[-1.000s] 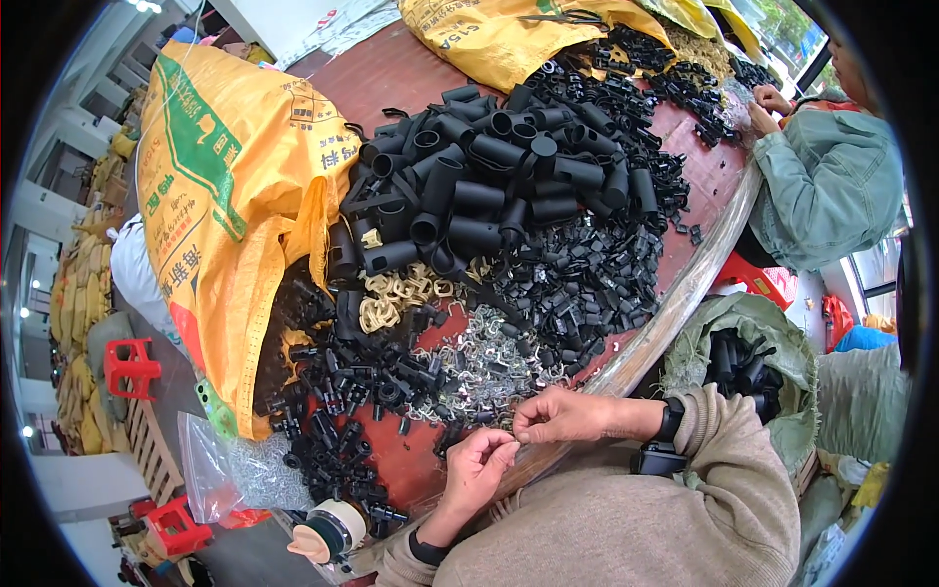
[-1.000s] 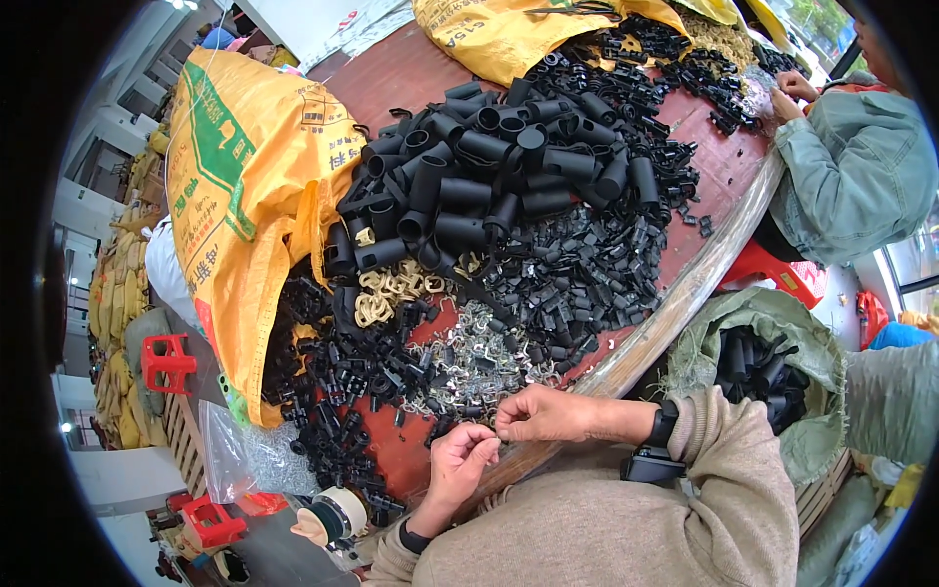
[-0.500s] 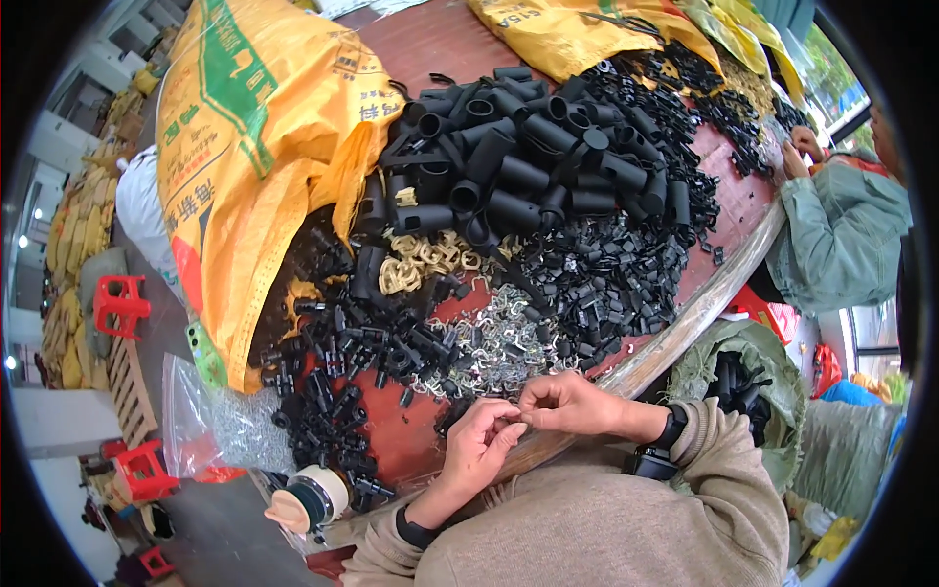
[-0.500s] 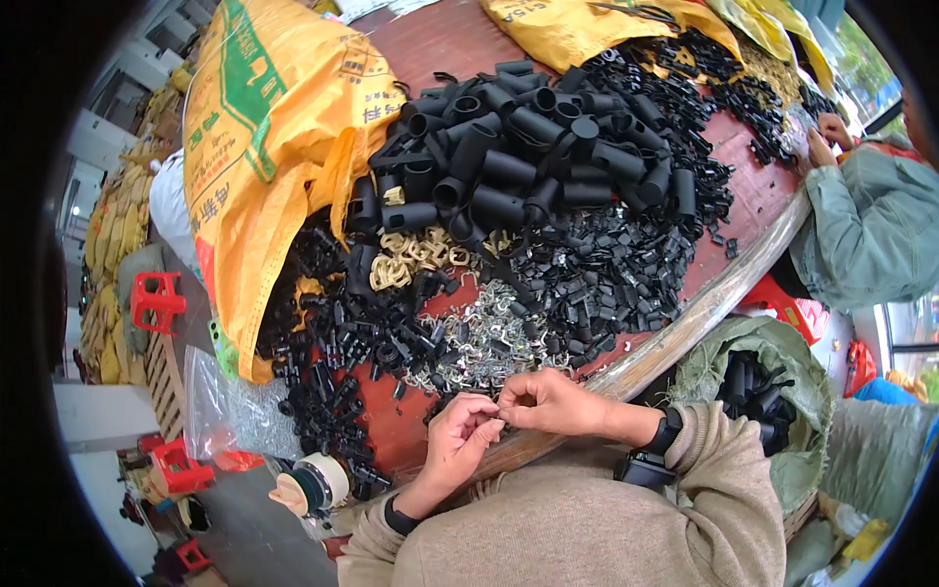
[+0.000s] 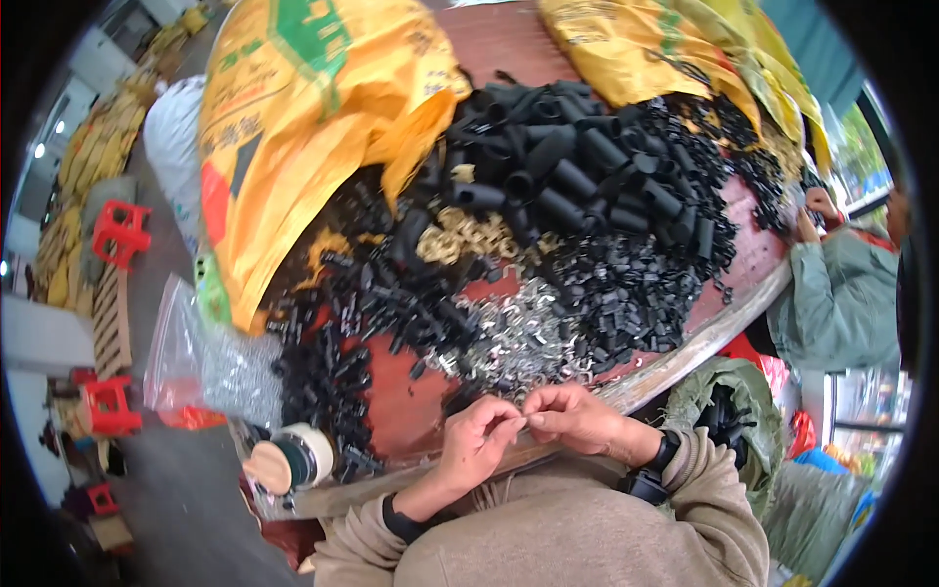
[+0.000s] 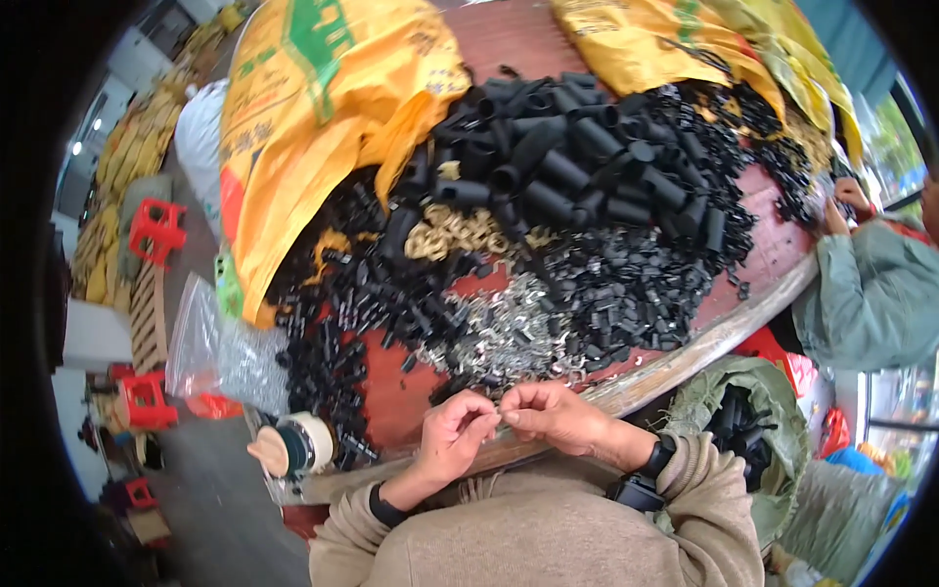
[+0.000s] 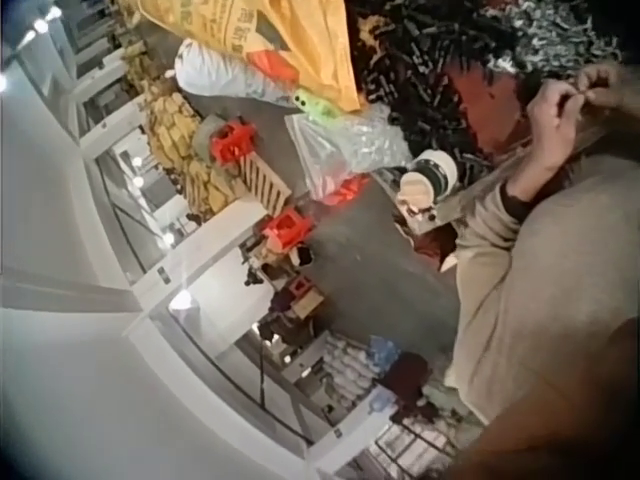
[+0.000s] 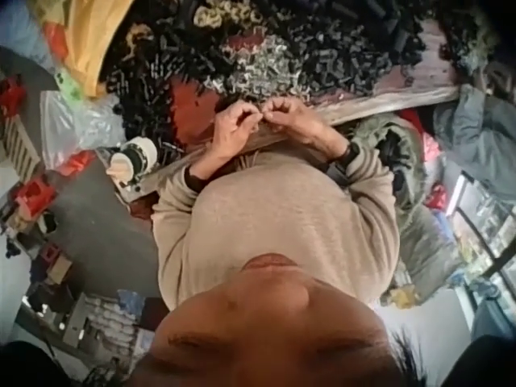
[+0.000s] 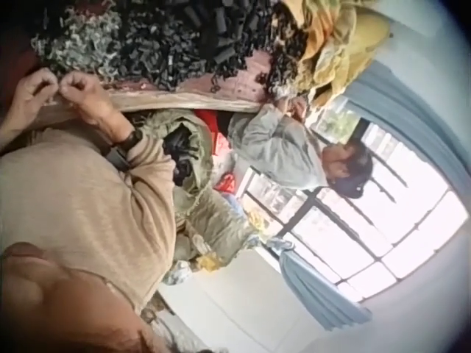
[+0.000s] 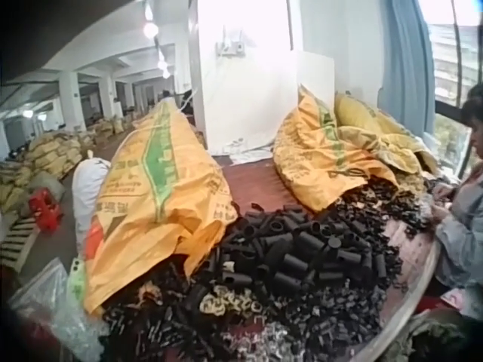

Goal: The person assembles plastic components by hand, inserting a small beige clip into a black connector before sliding a larger black sleeve over it and setting the finished piece aside.

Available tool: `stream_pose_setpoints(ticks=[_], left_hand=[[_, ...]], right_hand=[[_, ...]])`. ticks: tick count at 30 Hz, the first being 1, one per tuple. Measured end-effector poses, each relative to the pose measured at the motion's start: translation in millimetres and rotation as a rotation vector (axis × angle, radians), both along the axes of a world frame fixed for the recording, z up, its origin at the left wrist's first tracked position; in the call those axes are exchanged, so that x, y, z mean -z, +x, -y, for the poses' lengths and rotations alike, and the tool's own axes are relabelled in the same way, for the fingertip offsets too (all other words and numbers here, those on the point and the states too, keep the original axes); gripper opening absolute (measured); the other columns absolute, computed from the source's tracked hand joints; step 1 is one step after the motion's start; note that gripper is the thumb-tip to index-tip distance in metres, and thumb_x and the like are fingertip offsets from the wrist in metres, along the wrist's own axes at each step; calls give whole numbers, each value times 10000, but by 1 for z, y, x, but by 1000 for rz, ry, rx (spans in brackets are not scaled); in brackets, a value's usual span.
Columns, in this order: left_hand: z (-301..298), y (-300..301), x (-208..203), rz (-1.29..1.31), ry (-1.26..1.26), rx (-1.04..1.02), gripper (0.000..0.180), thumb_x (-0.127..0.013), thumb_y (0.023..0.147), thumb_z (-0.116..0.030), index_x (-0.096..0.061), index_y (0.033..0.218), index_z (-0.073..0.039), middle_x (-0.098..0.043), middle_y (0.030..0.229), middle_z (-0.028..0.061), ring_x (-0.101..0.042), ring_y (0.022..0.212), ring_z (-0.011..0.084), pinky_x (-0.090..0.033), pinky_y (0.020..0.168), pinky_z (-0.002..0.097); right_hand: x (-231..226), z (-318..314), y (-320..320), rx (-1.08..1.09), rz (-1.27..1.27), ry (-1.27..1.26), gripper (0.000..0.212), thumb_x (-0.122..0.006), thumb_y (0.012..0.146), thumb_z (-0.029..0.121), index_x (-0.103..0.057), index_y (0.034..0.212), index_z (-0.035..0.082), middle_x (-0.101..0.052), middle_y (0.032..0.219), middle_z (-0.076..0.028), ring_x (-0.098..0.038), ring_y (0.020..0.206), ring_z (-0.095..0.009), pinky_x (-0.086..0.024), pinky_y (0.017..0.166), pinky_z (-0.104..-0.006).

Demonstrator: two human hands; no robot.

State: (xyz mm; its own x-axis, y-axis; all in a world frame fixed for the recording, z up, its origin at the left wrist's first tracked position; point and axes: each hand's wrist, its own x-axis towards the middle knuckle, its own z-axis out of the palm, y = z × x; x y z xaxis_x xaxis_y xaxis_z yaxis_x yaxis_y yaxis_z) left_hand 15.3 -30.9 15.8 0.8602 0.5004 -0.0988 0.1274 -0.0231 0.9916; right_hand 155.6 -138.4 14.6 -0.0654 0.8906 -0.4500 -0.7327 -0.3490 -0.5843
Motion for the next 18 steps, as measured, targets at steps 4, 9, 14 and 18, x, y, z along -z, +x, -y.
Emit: stream_pose_setpoints(ticks=[4, 9, 14, 18], left_hand=[[2, -1, -4, 49, -51, -31, 74, -556, 797, -70, -526, 782, -4, -518, 674, 28, -501, 565, 64, -400, 502, 201], [3, -10, 0, 73, -30, -52, 89, -566, 796, -86, -528, 784, -6, -511, 669, 26, -501, 570, 68, -396, 500, 201], [2, -14, -2, 105, 69, -54, 116, -593, 777, -105, -529, 796, -9, -516, 678, 49, -511, 583, 95, -406, 514, 215], [-22, -7, -4, 76, 372, -142, 162, -608, 742, -114, -524, 840, -16, -525, 762, 91, -534, 665, 195, -430, 563, 281]], right_hand=[[-5, 0, -4, 32, 100, -20, 124, -562, 818, 160, -544, 838, 39, -488, 709, 43, -392, 593, -31, -310, 519, -170], [-3, -1, -9, -16, 239, 49, 125, -569, 813, 157, -538, 832, 38, -482, 699, 44, -395, 597, -33, -308, 519, -172], [-2, 0, -13, -10, 204, 74, 125, -572, 810, 158, -533, 817, 39, -460, 675, 52, -373, 577, -29, -289, 501, -175], [-1, -1, -12, 27, 220, 67, 127, -572, 810, 161, -530, 811, 42, -442, 657, 59, -350, 559, -27, -271, 489, -174]])
